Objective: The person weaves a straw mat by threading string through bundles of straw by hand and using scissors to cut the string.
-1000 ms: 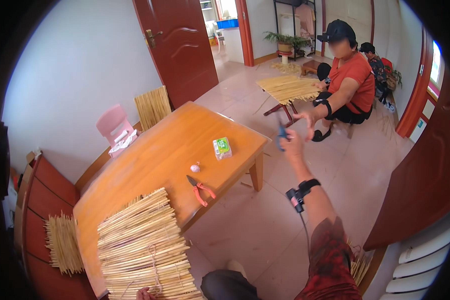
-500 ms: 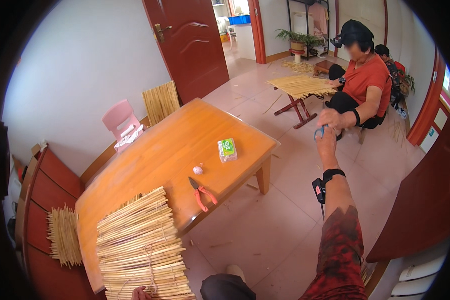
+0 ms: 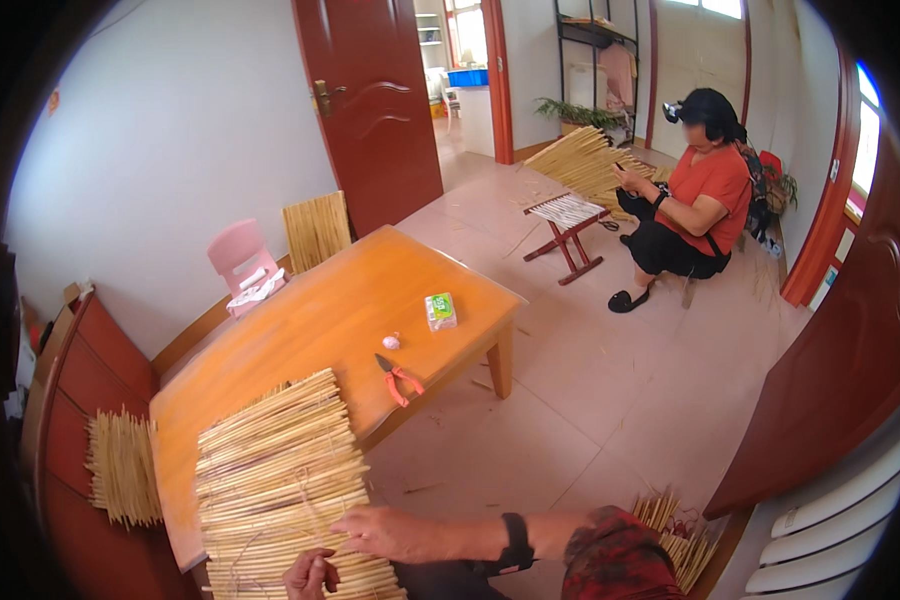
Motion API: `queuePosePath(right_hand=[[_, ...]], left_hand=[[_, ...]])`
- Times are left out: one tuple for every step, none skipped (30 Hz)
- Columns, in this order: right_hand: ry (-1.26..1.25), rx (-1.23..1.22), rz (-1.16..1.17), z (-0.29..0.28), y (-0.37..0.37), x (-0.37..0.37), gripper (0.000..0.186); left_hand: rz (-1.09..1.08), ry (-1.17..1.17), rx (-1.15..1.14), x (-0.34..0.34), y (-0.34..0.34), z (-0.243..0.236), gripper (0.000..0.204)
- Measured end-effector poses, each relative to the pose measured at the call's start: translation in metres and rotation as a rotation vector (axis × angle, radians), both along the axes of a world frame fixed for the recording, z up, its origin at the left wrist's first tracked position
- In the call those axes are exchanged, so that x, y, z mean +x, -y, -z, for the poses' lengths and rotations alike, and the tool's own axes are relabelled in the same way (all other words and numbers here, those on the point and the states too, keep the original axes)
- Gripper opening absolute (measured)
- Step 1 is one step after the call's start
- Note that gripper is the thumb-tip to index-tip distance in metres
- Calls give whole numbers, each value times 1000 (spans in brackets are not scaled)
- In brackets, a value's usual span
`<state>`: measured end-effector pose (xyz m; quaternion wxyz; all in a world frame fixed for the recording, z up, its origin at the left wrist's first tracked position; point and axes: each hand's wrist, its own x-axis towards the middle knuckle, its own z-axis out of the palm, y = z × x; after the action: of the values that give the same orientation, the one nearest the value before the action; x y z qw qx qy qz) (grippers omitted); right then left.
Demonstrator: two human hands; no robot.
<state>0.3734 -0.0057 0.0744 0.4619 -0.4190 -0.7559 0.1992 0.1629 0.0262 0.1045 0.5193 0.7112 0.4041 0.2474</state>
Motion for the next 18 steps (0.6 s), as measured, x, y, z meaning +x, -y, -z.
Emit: queuePosePath(right_hand=[[-82,-116,-69,-10,5,-15,28],[-167,-237,-135,-15,9,-29,30],[-162,-244,-137,-14,11,-40,30],[-213,-243,-141,-12,12,-49,28],[-261,-240,-144,-14,13,-56,27],[-252,-243,-139,-18,16,-63,27],[-305,-281,-159,-24,19,-69,26],[-360,-322,-183,-31,22,-76,25],[-353,-328,-176,-38,24,-82,25],[-302,-306,-173,-45,24,-86,22],[-249,-282,-170,-52,25,-89,21],[-279,-318,-180,-59,27,-92,19],[-273,-321,-170,-64,28,-96,19],[-327,-389,-179,-68,29,-102,19],[-382,-457,-187,-71,29,-107,19],[-293,-221,-104,-70,27,-114,22],[-286,-227,-102,-72,24,-120,22],[-386,-384,-124,-76,21,-125,24]], left_hand=[[13,60,-39,-1,5,5,22],[35,92,-66,0,11,2,22],[60,125,-94,-1,16,-3,21],[59,131,-100,-8,19,0,21],[69,174,-98,-14,21,5,20],[82,217,-97,-19,23,8,19],[89,226,-100,-24,24,10,19],[55,252,-95,-30,27,11,18],[22,278,-91,-36,30,10,18],[25,301,-87,-41,31,8,19],[32,309,-92,-43,33,2,19],[13,330,-94,-44,35,-4,19],[-7,351,-95,-47,38,-7,18],[-2,370,-107,-51,37,-9,17],[4,377,-112,-54,39,-12,17],[29,413,-93,-58,39,-17,17],[49,448,-75,-61,40,-22,18],[47,454,-82,-65,41,-23,18]])
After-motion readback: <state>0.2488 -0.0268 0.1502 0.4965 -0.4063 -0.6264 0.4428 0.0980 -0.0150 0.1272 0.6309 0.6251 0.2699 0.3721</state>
